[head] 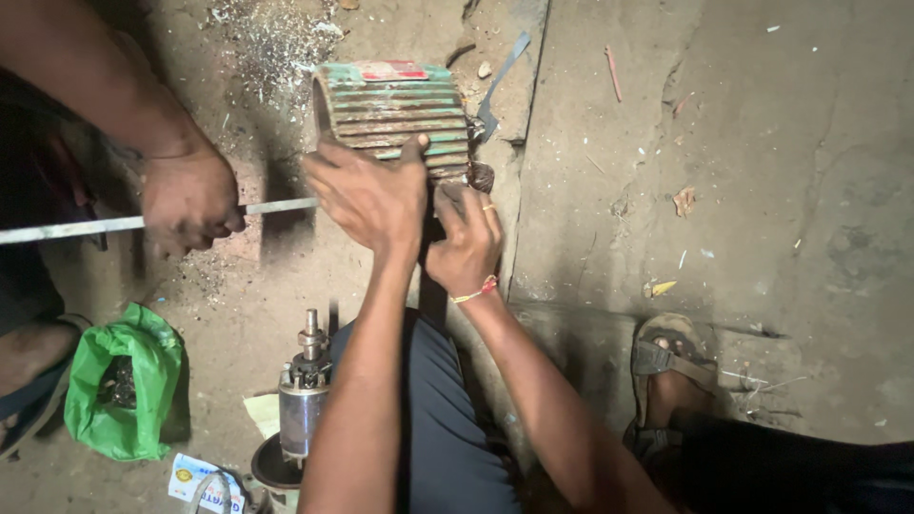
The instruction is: The person holds a cylindrical motor component while another person uses a metal rod to scrape or clean the interior. The camera wearer rotates the component to allow access to different sections during the cleaning process.
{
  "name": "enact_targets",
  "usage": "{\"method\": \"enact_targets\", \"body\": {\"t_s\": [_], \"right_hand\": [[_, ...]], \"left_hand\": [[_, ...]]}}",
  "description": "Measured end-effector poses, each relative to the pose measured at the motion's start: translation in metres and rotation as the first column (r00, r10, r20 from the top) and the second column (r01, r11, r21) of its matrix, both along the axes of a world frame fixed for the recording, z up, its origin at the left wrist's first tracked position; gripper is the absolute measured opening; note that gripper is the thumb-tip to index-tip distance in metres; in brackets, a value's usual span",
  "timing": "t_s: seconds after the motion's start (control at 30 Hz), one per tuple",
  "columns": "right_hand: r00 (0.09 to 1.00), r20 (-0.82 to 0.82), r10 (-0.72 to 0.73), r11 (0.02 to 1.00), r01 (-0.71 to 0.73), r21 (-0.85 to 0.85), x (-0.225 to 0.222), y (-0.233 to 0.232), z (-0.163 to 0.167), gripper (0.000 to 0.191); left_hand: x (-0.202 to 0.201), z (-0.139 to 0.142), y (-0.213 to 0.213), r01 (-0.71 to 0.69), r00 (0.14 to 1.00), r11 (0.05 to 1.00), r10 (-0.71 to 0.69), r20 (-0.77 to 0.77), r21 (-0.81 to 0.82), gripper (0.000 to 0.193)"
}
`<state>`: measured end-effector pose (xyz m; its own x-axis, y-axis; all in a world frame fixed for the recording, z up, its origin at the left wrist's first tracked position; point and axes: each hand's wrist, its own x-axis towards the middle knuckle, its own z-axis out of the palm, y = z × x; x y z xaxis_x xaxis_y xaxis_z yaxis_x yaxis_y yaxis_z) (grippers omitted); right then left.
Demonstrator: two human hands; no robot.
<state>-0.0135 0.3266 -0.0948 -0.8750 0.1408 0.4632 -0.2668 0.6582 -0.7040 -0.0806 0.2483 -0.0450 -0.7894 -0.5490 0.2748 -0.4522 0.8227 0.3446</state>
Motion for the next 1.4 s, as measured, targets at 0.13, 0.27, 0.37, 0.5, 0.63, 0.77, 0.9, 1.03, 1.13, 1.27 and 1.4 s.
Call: {"method": "enact_targets", "body": {"t_s": [0.13,0.27,0.37,0.5,0.63,0.77,0.9,1.03,1.13,1.27,1.4], "right_hand": [[1.0,-0.018,-0.008,1.0,0.008,-0.029,0.0,-0.002,-0.001,0.033],[1.0,-0.014,-0.018,1.0,0.019,0.012,0.0,-0.002,-0.001,0.038],[1.0,0.0,-0.011,1.0,0.011,0.019,0.0,-0.001,-0.002,0.038],[1.0,0.008,-0.007,1.0,0.006,0.02,0.001,-0.001,-0.003,0.038],[1.0,0.023,0.001,1.0,-0.002,0.026,0.001,-0.003,-0.004,0.04],[1.0,0.003,-0.008,1.0,0.007,0.028,0.001,-0.001,-0.005,0.04],[1.0,-0.006,0.004,1.0,-0.004,0.014,0.001,0.0,-0.003,0.04],[1.0,-0.026,0.003,1.0,-0.002,0.031,0.001,-0.006,0.001,0.041],[1.0,-0.017,0.008,1.0,-0.009,-0.013,0.001,-0.01,0.003,0.042],[1.0,-0.031,-0.006,1.0,0.006,0.016,0.002,-0.01,0.002,0.041],[1.0,-0.022,-0.005,1.0,0.006,0.026,0.002,-0.008,0.0,0.039]], "left_hand": [[0.001,0.003,-0.003,-0.014,0.999,0.995,0.01,0.033,0.099,0.105],[0.0,0.002,-0.004,-0.022,0.999,0.991,0.015,0.051,0.131,0.104],[-0.002,0.002,-0.004,0.013,1.0,1.0,-0.012,0.017,-0.025,0.114],[0.001,0.003,-0.005,-0.028,0.998,0.99,0.019,0.063,0.141,0.106],[0.002,0.004,-0.006,-0.026,0.998,0.992,0.017,0.067,0.125,0.11],[0.001,0.0,-0.005,-0.016,0.999,0.994,0.012,0.042,0.11,0.11],[0.001,-0.003,-0.004,-0.01,1.0,1.0,0.01,-0.008,-0.008,0.115],[0.004,0.0,-0.011,-0.056,0.996,0.989,0.044,0.083,0.136,0.108],[0.002,0.003,-0.016,-0.042,0.997,0.996,0.037,0.063,0.077,0.116],[0.002,0.001,-0.016,-0.072,0.991,0.987,0.054,0.124,0.142,0.116],[0.002,-0.001,-0.017,-0.063,0.99,0.987,0.043,0.135,0.146,0.119]]}}
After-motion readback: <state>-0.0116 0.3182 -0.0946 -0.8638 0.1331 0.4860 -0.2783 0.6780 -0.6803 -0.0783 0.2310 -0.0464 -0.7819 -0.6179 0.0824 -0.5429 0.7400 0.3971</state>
